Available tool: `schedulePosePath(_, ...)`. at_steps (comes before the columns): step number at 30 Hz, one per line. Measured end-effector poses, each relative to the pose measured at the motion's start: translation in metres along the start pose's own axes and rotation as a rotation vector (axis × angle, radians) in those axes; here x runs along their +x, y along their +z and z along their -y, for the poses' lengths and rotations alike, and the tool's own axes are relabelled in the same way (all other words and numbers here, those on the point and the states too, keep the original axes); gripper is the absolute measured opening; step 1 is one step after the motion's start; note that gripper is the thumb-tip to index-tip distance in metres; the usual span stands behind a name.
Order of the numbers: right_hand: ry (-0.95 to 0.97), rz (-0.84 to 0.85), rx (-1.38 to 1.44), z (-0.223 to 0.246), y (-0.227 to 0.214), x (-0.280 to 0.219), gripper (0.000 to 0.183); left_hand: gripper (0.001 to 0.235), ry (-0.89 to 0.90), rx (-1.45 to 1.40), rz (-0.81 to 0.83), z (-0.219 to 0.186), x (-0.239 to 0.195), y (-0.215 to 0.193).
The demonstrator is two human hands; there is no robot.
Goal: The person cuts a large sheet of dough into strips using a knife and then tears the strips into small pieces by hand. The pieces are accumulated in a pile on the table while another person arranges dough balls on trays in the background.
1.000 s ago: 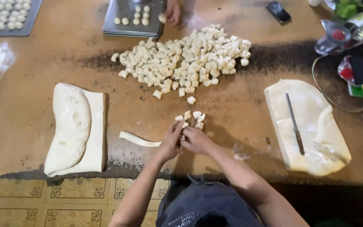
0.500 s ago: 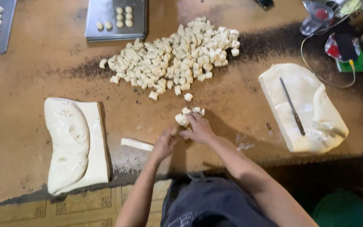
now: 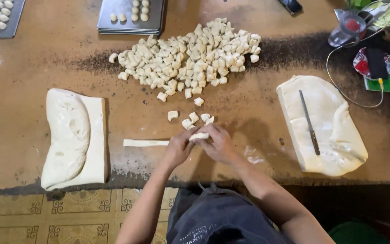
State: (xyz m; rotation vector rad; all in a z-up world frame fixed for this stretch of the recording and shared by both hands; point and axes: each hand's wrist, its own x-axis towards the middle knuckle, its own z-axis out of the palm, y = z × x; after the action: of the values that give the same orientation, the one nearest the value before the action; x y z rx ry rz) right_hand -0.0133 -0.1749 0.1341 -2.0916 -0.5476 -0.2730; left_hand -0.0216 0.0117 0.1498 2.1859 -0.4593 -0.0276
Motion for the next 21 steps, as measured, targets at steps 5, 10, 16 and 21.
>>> schedulePosePath(5, 0.127, -0.070, -0.014, -0.063, 0.017, -0.020, 0.039, 0.032, -0.018, -0.030, 0.057, 0.039, 0.002, 0.075)
schedulePosePath(10, 0.595, 0.259, -0.264, -0.081, -0.001, -0.019, 0.050, 0.024, 0.061, -0.271, 0.149, -0.004, -0.027, 0.057)
schedulePosePath(16, 0.273, 0.361, -0.150, -0.050, 0.016, -0.003, 0.059, 0.096, -0.088, -0.109, 0.144, 0.054, 0.010, 0.047)
schedulePosePath(21, 0.177, 0.206, -0.012, 0.010, 0.005, 0.005, 0.019, 0.040, -0.161, -0.086, 0.034, 0.074, -0.003, 0.048)
